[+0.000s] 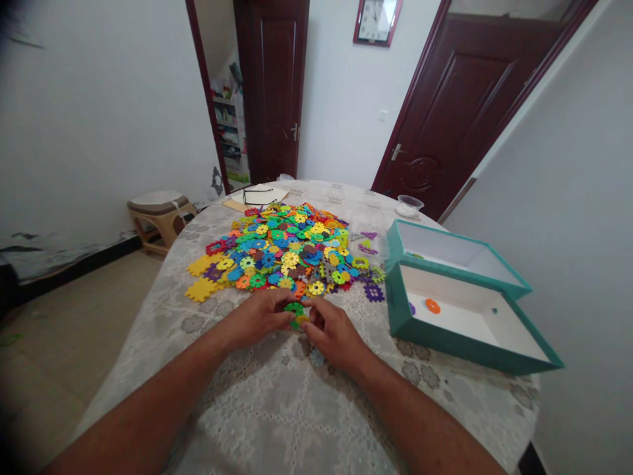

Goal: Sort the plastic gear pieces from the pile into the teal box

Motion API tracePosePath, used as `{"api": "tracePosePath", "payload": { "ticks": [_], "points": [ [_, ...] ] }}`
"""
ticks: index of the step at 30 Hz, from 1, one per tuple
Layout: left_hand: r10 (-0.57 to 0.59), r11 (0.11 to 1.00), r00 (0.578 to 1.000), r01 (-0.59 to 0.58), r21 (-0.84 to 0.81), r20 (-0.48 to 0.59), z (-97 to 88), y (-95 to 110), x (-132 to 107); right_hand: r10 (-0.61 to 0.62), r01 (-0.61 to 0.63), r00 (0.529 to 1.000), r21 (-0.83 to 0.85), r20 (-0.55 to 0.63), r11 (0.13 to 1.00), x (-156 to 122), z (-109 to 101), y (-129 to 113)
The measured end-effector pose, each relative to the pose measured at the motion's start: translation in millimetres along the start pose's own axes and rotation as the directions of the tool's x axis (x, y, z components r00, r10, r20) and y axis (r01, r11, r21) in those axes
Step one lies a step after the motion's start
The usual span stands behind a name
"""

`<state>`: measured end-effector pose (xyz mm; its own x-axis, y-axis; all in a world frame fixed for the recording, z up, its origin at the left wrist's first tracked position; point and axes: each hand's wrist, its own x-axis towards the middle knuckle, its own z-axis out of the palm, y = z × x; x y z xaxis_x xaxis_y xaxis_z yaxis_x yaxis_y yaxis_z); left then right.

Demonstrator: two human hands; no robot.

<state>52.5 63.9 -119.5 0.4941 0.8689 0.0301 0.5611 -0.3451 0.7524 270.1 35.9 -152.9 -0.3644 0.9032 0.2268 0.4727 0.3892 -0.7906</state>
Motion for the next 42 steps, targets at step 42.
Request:
{"api": "tracePosePath", "payload": {
  "ticks": [42],
  "points": [
    [-0.252, 0.635, 0.639, 0.676, 0.374, -0.727, -46.2, -78, -7, -0.421, 0.280, 0.902, -0.621, -0.090, 0.732, -2, -30, 6]
  ]
}}
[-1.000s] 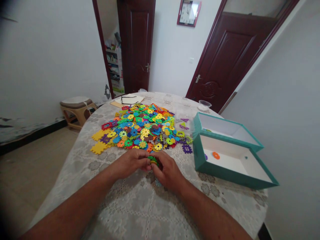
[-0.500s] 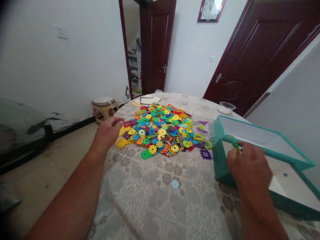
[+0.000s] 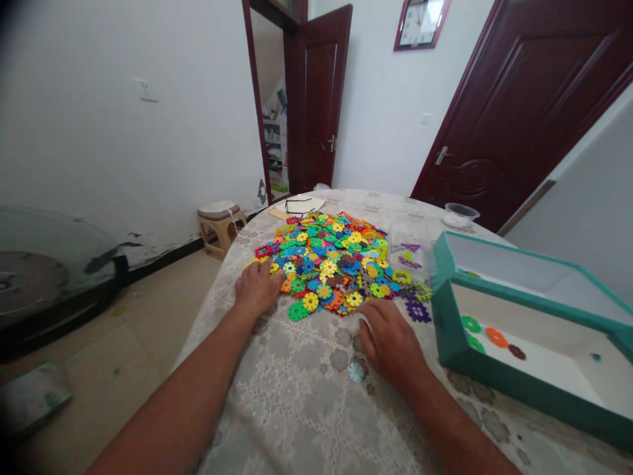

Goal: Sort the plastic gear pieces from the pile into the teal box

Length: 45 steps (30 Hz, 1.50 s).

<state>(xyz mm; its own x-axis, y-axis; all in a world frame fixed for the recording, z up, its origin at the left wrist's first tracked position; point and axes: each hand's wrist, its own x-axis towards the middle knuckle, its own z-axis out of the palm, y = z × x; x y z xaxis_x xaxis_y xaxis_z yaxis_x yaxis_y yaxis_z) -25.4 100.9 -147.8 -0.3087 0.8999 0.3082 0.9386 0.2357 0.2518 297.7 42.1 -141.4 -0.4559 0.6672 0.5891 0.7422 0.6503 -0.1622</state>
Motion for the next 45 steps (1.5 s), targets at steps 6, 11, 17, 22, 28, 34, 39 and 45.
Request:
{"api": "tracePosePath", "payload": {
  "ticks": [6, 11, 17, 22, 28, 34, 39, 45],
  "points": [
    [0.141, 0.989, 0.981, -0.145, -0.018, -0.130, 21.0, 22, -21, 0.059, -0.069, 0.989, 0.069, 0.137, 0.995, -5, 22, -4],
    [0.184, 0.972, 0.970, -0.203, -0.116, -0.158, 24.2, 34, -34, 0.070, -0.077, 0.977, 0.025, 0.201, 0.997, -2, 32, -9],
    [0.477, 0.811, 0.855, -0.518, -0.272, -0.206, 22.4, 55, -53, 0.145, -0.141, 0.968, -0.033, 0.207, 0.989, 1, 34, -13],
    [0.619, 0.689, 0.765, -0.638, -0.342, -0.181, 13.5, 59, -51, 0.193, -0.188, 0.965, -0.044, 0.175, 0.981, 1, 35, -5],
    [0.796, 0.506, 0.590, -0.770, -0.389, -0.132, 0.6, 69, -55, 0.245, -0.244, 0.964, -0.016, 0.106, 0.970, 1, 39, 11],
    [0.806, 0.477, 0.573, -0.776, -0.412, -0.146, 10.3, 76, -54, 0.224, -0.229, 0.971, 0.061, 0.077, 0.971, 3, 33, 3],
    [0.788, 0.508, 0.596, -0.772, -0.383, -0.154, 9.9, 76, -48, 0.185, -0.198, 0.970, 0.075, 0.159, 0.977, 9, 27, -11],
    [0.752, 0.592, 0.643, -0.755, -0.283, -0.142, -0.3, 66, -37, 0.215, -0.234, 0.962, 0.101, 0.168, 0.967, 6, 28, 5]
  ]
}}
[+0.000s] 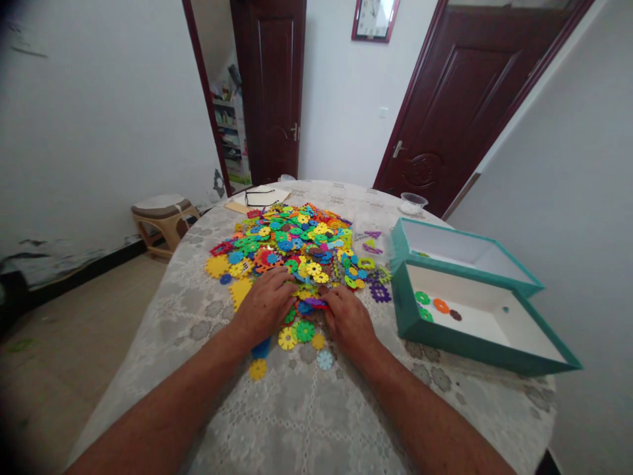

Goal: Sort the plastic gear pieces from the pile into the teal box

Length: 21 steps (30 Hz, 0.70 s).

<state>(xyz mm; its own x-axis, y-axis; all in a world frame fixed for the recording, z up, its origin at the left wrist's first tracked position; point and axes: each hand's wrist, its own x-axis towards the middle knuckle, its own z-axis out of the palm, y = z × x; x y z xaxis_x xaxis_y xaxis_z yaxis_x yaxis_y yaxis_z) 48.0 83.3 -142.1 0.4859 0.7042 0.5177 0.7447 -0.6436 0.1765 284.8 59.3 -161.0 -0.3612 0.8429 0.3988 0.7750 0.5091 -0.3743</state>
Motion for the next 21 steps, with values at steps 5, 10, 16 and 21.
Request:
{"api": "tracePosePath", "payload": {
  "ticks": [5, 10, 16, 21],
  "points": [
    [-0.096, 0.992, 0.994, 0.092, 0.085, 0.048, -8.0, -8, 2, 0.108, -0.106, 0.993, 0.055, -0.043, 0.993, -2, -6, 19],
    [-0.153, 0.983, 0.985, 0.144, 0.112, 0.082, -12.0, -12, 3, 0.211, -0.204, 0.976, 0.132, -0.045, 0.970, -3, -16, 23],
    [-0.111, 0.994, 0.994, 0.111, -0.025, 0.011, -12.4, -7, 4, 0.199, -0.191, 0.980, 0.213, -0.017, 0.958, -2, -20, 18],
    [-0.004, 0.984, 1.000, 0.000, -0.179, -0.025, -10.9, 5, 0, 0.224, -0.214, 0.975, 0.335, 0.012, 0.917, -3, -24, 13]
  ]
}}
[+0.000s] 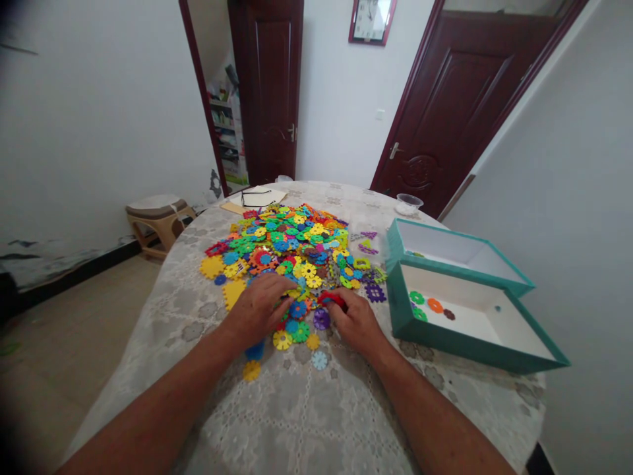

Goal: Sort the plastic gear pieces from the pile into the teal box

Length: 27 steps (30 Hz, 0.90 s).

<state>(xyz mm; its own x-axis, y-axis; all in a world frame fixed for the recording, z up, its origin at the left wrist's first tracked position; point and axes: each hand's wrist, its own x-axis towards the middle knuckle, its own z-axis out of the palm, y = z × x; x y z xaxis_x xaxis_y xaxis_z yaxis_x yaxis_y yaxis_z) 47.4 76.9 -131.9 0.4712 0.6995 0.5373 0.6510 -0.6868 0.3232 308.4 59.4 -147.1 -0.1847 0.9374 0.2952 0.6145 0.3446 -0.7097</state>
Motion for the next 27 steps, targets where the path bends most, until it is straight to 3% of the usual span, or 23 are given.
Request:
{"api": "tracePosePath", "payload": {
  "ticks": [7, 13, 20, 27],
  "points": [
    [0.003, 1.000, 0.996, -0.003, 0.000, 0.087, 0.6, 6, -4, 0.099, -0.103, 0.993, -0.064, -0.063, 0.993, 5, -9, 7],
    [-0.028, 0.998, 0.998, 0.031, -0.059, 0.057, 3.3, 11, -5, 0.164, -0.186, 0.979, 0.198, 0.120, 0.962, 3, -1, -3],
    [-0.125, 0.951, 0.983, 0.158, -0.266, 0.137, 3.1, 28, -2, 0.073, -0.163, 0.964, 0.347, 0.257, 0.923, -6, 9, -27],
    [-0.168, 0.913, 0.943, 0.259, -0.316, 0.288, -4.1, 35, 6, 0.009, -0.074, 0.977, 0.299, 0.213, 0.951, -7, 10, -28]
  ]
}}
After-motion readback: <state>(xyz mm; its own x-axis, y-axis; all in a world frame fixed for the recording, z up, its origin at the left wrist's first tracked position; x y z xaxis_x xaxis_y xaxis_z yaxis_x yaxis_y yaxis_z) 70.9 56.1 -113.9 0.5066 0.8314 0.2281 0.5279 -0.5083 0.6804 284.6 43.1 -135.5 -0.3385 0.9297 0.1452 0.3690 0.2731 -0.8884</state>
